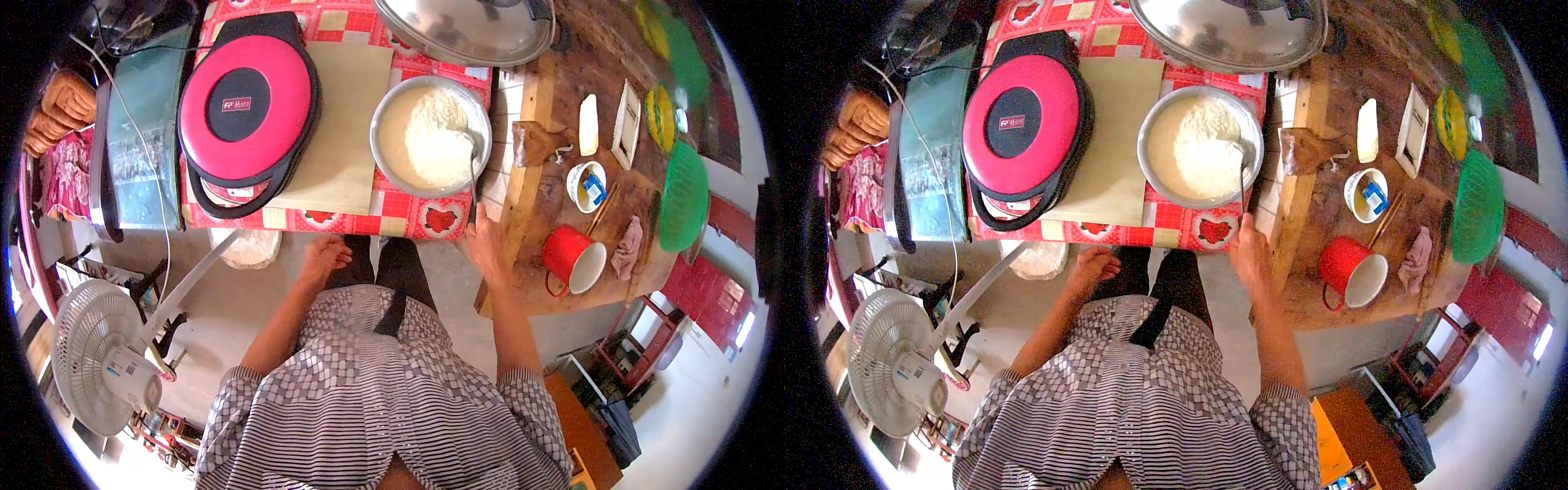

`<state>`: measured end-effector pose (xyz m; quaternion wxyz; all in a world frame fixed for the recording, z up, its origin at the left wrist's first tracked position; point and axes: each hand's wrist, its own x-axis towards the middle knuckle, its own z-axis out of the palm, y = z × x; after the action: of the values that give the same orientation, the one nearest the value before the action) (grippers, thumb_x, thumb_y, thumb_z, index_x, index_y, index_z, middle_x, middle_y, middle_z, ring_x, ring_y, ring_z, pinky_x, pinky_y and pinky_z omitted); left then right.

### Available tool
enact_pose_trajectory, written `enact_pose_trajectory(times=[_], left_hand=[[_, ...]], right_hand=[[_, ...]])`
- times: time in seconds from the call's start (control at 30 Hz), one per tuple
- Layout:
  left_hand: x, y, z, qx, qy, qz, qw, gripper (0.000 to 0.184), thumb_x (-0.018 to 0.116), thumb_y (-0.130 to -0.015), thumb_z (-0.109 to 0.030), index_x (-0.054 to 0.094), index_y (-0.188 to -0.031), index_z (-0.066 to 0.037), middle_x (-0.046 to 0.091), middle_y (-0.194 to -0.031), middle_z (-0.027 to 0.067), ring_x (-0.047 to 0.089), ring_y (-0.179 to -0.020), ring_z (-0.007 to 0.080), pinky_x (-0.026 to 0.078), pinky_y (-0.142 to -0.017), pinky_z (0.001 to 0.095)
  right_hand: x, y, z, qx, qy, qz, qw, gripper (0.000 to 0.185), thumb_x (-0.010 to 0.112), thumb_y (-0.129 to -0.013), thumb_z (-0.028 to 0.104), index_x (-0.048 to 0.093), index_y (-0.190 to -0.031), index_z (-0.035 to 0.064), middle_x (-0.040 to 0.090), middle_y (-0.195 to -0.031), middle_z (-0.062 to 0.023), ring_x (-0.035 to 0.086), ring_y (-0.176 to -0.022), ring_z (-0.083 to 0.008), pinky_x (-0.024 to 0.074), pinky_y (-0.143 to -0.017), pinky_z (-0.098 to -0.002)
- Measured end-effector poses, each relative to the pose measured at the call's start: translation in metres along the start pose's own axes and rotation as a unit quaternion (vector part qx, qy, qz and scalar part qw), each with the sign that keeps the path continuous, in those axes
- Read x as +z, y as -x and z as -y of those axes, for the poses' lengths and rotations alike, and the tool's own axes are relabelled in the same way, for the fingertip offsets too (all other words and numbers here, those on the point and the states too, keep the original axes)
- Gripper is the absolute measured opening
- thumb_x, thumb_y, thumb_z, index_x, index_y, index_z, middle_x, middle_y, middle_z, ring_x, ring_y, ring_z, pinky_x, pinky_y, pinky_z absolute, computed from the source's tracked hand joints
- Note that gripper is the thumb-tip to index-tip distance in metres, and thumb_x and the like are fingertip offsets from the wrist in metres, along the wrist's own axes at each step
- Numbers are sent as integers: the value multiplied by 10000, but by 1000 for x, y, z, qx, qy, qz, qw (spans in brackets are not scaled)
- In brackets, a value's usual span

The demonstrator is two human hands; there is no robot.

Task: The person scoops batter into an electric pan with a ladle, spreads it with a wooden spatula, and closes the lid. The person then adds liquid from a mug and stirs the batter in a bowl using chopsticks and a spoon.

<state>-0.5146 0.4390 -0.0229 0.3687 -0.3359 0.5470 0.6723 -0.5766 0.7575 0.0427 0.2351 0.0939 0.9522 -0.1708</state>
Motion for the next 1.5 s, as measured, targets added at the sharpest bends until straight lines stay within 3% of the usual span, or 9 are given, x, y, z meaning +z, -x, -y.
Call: enact_pose_trajectory(times=[0.13, 0.23, 0.47, 0.57, 0.73, 0.87, 1.17, 1.37, 1.5], left_hand=[[8, 2, -1, 4, 1, 14, 1000, 211, 496, -855, -185, 499, -1001, -33, 604, -818, 99, 591, -680, 155, 492, -597, 253], [8, 0, 2, 6, 0, 12, 1000, 187, 501, -852, -182, 509, -971, -38, 601, -805, 92, 587, -669, 151, 489, -590, 252], [3, 2, 2, 26, 8, -2, 1000, 168, 509, -836, -185, 525, -918, -39, 598, -776, 85, 582, -644, 145, 483, -564, 247], [-2, 2, 2, 17, 8, -8, 1000, 170, 499, -836, -180, 525, -922, -36, 599, -774, 87, 581, -637, 144, 485, -560, 246], [-1, -3, 2, 13, 7, -2, 1000, 185, 495, -839, -182, 525, -932, -25, 601, -778, 93, 586, -643, 149, 488, -563, 248], [1, -4, 3, 27, 3, 7, 1000, 207, 505, -841, -200, 526, -940, -20, 603, -781, 96, 591, -651, 153, 490, -568, 251], [-2, -2, 5, 23, 11, -12, 1000, 187, 503, -837, -197, 533, -921, -33, 602, -773, 92, 586, -638, 145, 484, -556, 247], [-4, 0, 1, 25, 13, -18, 999, 165, 498, -833, -180, 538, -901, -35, 604, -762, 92, 585, -624, 143, 480, -542, 245], [-4, -2, 2, 25, -11, -14, 1000, 162, 499, -839, -173, 538, -913, -35, 606, -764, 96, 588, -622, 147, 481, -540, 245]], right_hand=[[4, 14, 3, 12, -177, 22, 984, 277, 461, -769, 20, 480, -1042, -24, 573, -674, -204, 588, -608, -321, 466, -521, -382], [-2, 18, 12, 99, -417, 153, 891, 167, 470, -787, 69, 549, -905, -18, 470, -528, -39, 435, -435, -107, 368, -405, -279], [12, 13, 5, 199, -715, 202, 639, 315, 445, -830, 28, 441, -1138, -36, 535, -714, -124, 399, -460, -75, 330, -378, -215], [7, 21, 1, 161, -751, 203, 607, 353, 430, -828, 24, 421, -1175, -41, 536, -712, -130, 396, -451, -78, 328, -376, -214], [-23, 43, 24, 129, -641, 142, 743, 382, 459, -828, 50, 425, -1200, -24, 537, -682, -85, 431, -431, -80, 344, -372, -219], [-32, 55, 36, 70, -585, 74, 805, 418, 494, -833, 53, 404, -1237, -1, 523, -678, -40, 437, -453, -57, 346, -382, -202], [-39, 48, 50, 86, -525, 3, 847, 422, 508, -830, 63, 415, -1240, 26, 513, -677, -6, 433, -475, -39, 344, -398, -179], [-10, 30, 35, 7, -304, -74, 950, 448, 524, -791, 39, 402, -1217, -25, 555, -702, -95, 506, -519, -172, 426, -486, -303], [23, 7, 33, -49, -216, -57, 974, 486, 506, -751, -11, 386, -1221, -26, 569, -764, -176, 547, -619, -260, 448, -583, -338]])
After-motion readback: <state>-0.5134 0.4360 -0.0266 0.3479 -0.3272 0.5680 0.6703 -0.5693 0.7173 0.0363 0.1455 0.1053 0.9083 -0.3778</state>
